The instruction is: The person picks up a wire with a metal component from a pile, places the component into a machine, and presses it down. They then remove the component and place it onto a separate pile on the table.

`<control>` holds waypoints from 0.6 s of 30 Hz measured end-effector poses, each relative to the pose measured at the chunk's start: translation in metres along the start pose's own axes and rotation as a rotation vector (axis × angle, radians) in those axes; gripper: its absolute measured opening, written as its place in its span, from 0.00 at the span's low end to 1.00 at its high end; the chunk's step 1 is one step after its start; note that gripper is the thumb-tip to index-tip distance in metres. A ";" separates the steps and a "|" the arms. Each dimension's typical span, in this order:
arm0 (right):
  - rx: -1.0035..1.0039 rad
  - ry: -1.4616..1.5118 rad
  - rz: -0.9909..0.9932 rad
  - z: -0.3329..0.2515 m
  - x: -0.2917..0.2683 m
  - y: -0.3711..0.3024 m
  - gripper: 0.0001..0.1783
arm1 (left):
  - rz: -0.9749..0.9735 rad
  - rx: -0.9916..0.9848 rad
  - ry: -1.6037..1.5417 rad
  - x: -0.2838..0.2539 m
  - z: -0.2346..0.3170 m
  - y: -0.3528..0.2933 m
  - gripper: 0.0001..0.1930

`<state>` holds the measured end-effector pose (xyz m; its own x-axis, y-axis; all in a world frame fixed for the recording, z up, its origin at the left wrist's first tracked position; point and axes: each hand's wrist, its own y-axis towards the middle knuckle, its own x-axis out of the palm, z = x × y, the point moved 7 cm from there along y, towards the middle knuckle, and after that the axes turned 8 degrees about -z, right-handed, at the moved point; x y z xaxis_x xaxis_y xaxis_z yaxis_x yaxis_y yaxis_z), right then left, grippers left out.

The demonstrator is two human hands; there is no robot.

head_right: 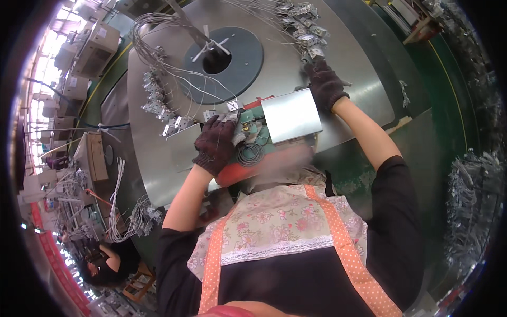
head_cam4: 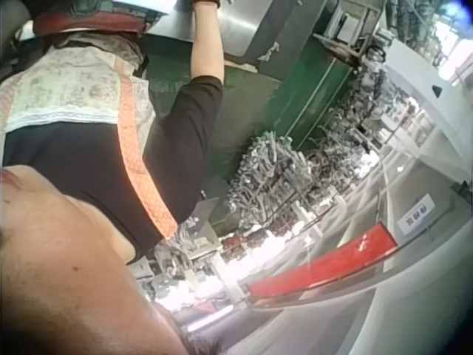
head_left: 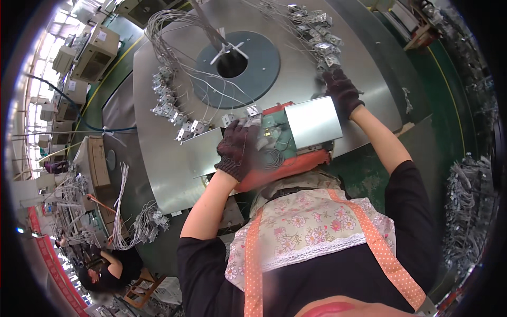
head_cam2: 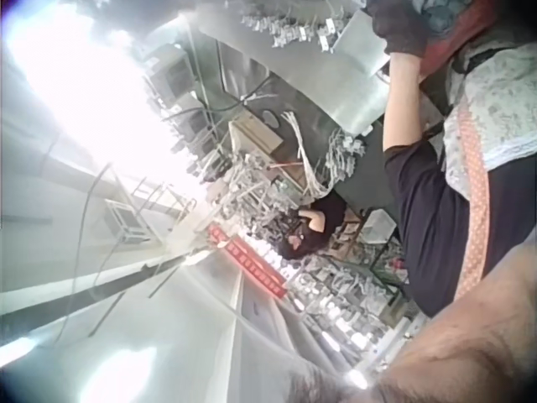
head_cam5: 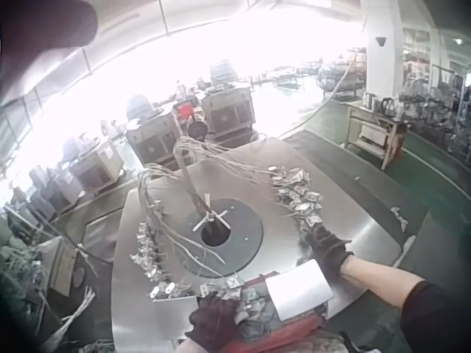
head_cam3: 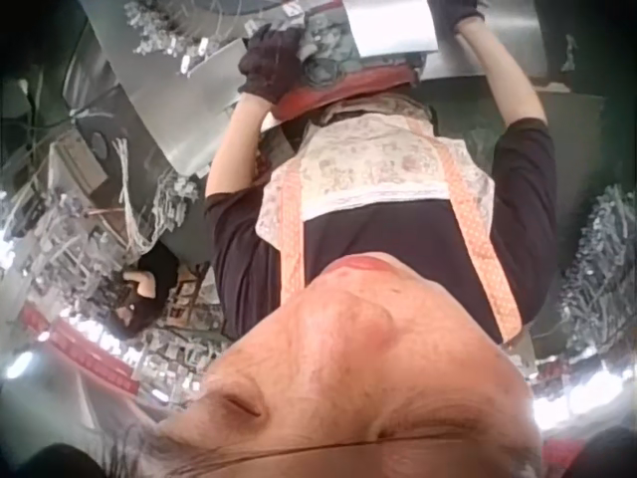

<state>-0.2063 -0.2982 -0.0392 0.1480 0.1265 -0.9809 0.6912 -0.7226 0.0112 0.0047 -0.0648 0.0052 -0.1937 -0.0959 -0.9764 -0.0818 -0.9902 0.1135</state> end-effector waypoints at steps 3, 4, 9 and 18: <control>-0.043 0.045 0.020 0.008 0.002 0.005 0.23 | -0.002 -0.009 -0.017 0.001 0.003 0.003 0.28; -0.053 0.045 0.030 0.015 0.005 0.005 0.23 | 0.004 -0.001 -0.020 -0.001 0.004 0.003 0.28; -0.269 0.320 0.399 -0.003 -0.048 -0.022 0.24 | 0.043 -0.056 -0.146 0.001 -0.009 -0.012 0.30; -0.109 0.231 0.206 0.032 -0.004 -0.004 0.25 | -0.007 -0.352 -0.433 0.001 -0.019 0.045 0.23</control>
<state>-0.2323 -0.3173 -0.0418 0.4405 0.1457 -0.8858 0.7001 -0.6734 0.2374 0.0196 -0.1111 0.0055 -0.5847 -0.1118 -0.8035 0.2321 -0.9721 -0.0336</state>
